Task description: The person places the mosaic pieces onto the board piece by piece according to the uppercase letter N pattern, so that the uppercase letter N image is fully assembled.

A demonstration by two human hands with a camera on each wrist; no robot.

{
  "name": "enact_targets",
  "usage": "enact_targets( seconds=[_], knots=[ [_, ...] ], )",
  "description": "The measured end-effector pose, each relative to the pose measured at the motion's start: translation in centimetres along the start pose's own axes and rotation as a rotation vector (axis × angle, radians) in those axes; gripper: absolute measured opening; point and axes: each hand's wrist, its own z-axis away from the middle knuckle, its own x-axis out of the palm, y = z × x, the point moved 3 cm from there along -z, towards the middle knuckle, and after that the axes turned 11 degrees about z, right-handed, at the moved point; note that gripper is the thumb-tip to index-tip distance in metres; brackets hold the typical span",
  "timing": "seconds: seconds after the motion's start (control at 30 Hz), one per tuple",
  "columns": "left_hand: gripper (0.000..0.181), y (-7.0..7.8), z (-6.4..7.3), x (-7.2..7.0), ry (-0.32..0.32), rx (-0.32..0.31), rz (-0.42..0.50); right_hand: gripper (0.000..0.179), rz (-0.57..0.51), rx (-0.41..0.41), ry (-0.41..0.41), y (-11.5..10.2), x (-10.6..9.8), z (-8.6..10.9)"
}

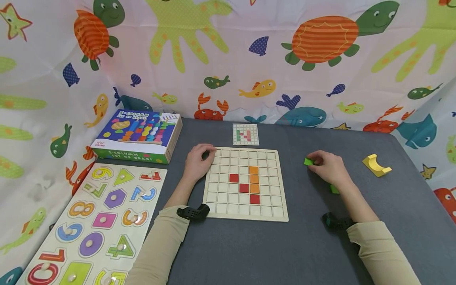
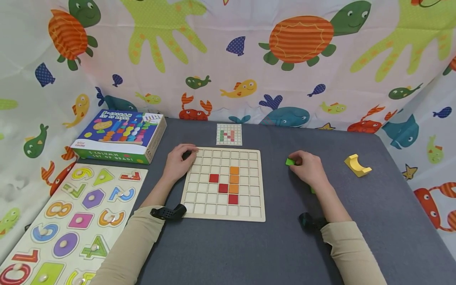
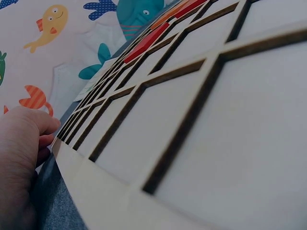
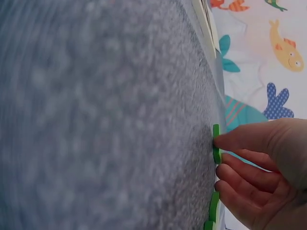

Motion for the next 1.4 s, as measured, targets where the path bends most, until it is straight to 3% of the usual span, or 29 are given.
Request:
enact_targets(
  seconds=[0.23, 0.47, 0.97, 1.4],
  knots=[
    [0.018, 0.0, 0.1, -0.1, -0.001, -0.014, -0.002, 0.033, 0.013, 0.015, 0.001, -0.3, 0.4, -0.2],
    [0.018, 0.1, 0.0, -0.1, -0.002, -0.006, -0.002, 0.034, -0.075, 0.011, 0.031, -1.7, 0.8, 0.0],
    [0.018, 0.0, 0.0, 0.0, -0.003, -0.002, -0.015, 0.034, -0.227, -0.068, -0.094, -9.6, 3.5, -1.0],
    [0.018, -0.1, 0.0, 0.0, 0.005, 0.004, -0.012, 0.022, -0.295, -0.248, -0.144, -16.7, 5.8, -2.0]
  ],
)
